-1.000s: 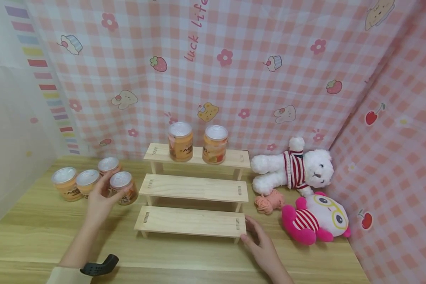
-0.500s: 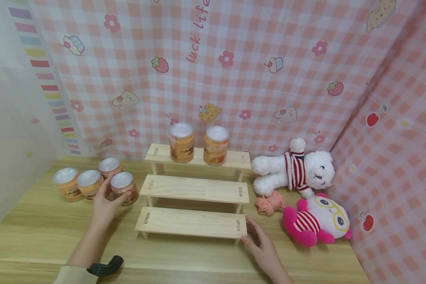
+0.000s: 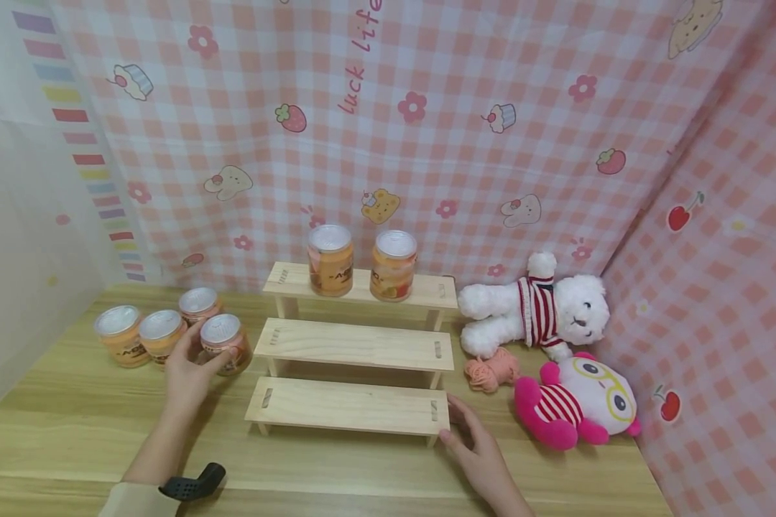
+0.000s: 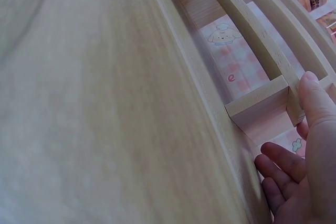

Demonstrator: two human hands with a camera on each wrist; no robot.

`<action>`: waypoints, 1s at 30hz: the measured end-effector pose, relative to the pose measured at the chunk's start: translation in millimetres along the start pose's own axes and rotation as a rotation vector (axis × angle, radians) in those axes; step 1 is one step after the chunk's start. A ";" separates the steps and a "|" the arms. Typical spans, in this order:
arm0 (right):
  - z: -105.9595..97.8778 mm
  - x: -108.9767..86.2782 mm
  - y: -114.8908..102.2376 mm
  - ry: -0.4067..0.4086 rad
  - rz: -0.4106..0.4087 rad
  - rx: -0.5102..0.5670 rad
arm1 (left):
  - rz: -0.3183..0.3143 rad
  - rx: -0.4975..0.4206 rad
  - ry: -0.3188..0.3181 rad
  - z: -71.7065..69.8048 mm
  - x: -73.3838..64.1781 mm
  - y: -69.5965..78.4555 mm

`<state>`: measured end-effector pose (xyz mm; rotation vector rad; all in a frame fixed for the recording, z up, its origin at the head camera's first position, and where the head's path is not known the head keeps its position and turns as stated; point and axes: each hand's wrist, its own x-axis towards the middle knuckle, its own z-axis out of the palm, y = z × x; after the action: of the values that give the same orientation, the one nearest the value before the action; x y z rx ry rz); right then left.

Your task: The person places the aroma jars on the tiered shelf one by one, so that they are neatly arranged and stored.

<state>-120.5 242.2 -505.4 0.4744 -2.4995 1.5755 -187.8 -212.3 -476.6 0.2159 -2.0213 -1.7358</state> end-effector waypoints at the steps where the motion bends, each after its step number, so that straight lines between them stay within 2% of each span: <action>1: -0.1 -0.1 -0.1 0.000 -0.002 -0.001 | -0.005 0.001 -0.003 -0.3 -0.5 0.4; 7: -0.3 -0.3 0.3 0.007 0.000 0.003 | -0.022 0.003 -0.018 -1.3 -3.2 6.5; 13: 0.1 -1.3 1.5 0.008 0.001 -0.004 | 0.007 0.083 0.010 -2.7 -3.4 16.9; 16: 0.5 -1.0 2.1 0.011 -0.004 -0.002 | 0.020 0.102 0.027 -3.8 -4.1 25.0; 21: 1.0 0.3 2.7 0.007 -0.007 0.005 | 0.035 0.071 0.048 -7.4 -6.0 41.6; 30: 0.0 1.6 0.6 0.011 -0.022 0.008 | 0.031 0.092 0.046 -13.5 -8.8 72.2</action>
<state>-122.2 242.2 -505.4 0.4919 -2.4727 1.5759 -161.3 -207.1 -407.7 0.2507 -2.0622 -1.6059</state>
